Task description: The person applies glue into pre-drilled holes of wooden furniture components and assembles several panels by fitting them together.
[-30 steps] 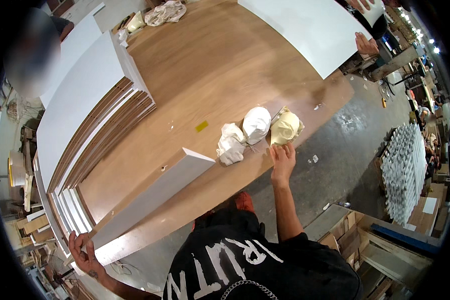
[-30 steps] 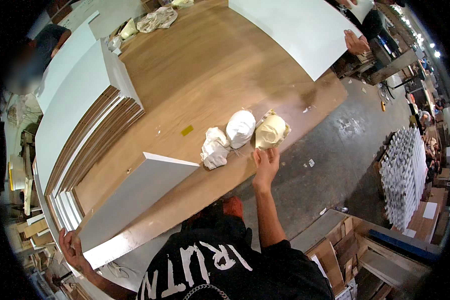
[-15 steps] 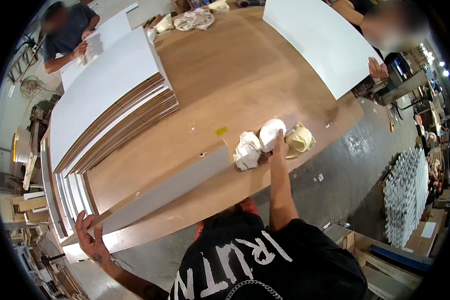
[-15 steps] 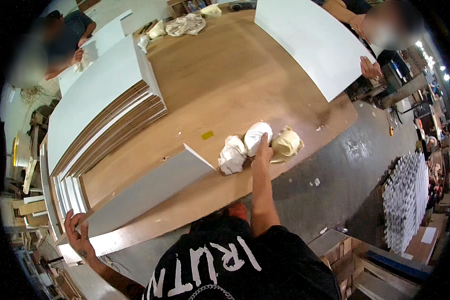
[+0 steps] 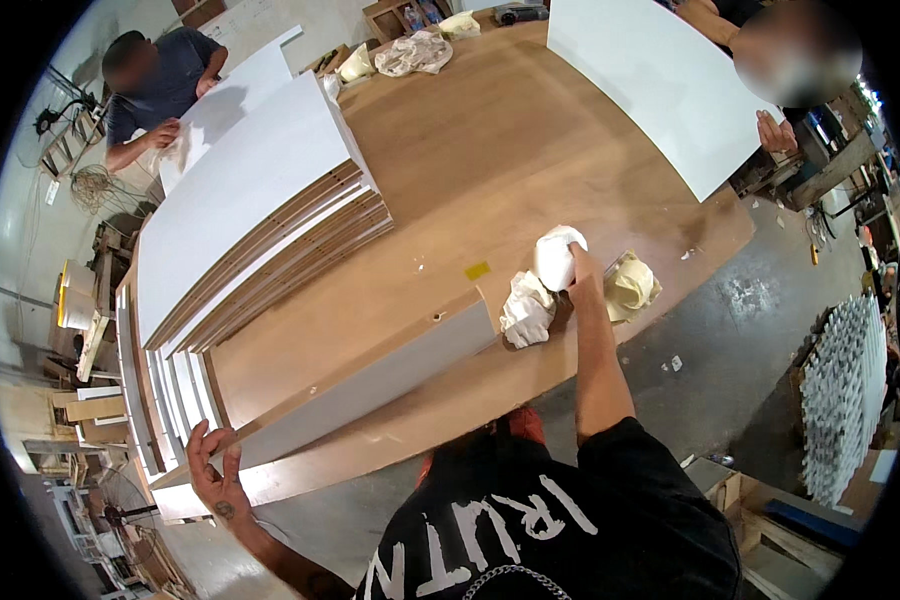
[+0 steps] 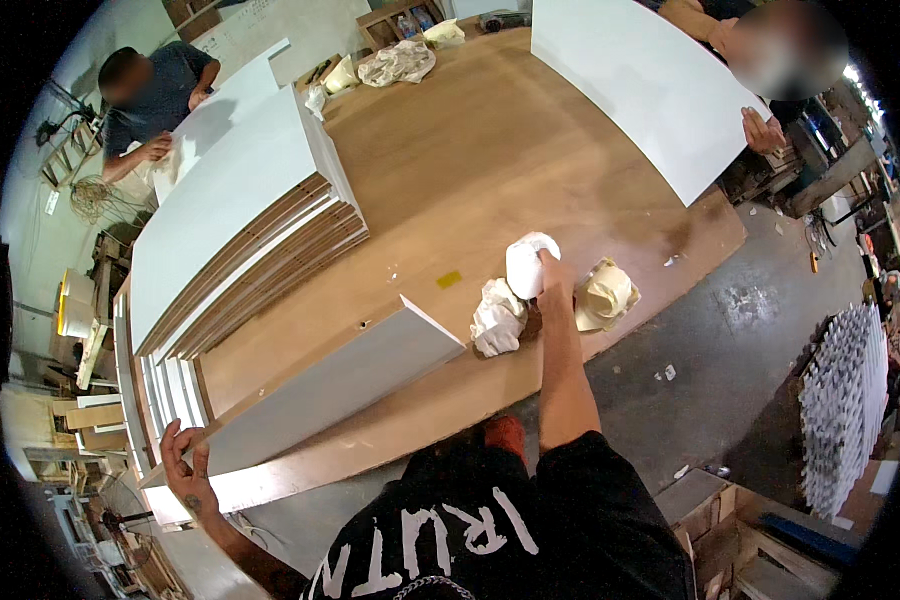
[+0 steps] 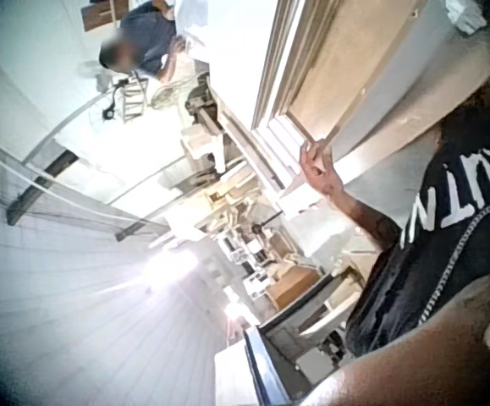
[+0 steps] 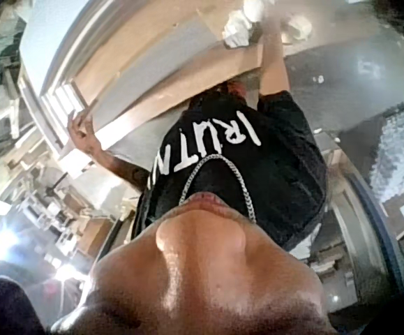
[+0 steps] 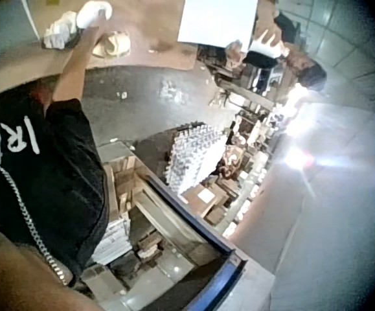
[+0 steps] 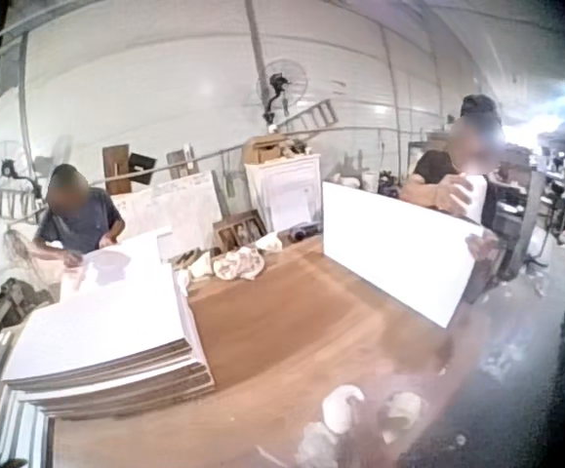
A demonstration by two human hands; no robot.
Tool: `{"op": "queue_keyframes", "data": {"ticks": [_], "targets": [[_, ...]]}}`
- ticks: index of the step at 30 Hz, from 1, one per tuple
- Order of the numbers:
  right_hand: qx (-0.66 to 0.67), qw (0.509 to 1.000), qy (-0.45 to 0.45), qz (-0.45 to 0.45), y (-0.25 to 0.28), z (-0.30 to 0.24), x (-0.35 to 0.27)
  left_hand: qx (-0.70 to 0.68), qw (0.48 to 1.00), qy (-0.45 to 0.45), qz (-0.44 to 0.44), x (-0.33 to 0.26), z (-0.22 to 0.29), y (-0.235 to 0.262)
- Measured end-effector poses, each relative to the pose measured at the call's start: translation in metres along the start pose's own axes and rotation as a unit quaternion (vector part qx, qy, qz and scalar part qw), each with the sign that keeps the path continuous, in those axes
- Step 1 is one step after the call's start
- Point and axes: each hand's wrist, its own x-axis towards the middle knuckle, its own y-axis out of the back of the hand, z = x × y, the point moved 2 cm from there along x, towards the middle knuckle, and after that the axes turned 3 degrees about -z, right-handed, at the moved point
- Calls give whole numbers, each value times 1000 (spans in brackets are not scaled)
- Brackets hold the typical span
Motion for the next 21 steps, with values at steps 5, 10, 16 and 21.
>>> {"op": "queue_keyframes", "data": {"ticks": [5,10,16,21], "targets": [[316,932,-1,-180,-19,-4,-33,18,998,-55,-19,8,2,3],[316,914,171,-189,-37,-101,-154,258,956,-96,-104,14,17,28],[347,717,95,-598,-51,-131,-273,304,915,-160,-213,43,-47,91],[272,733,208,-588,-84,-106,-366,305,924,-138,-185,47,-114,169]]}}
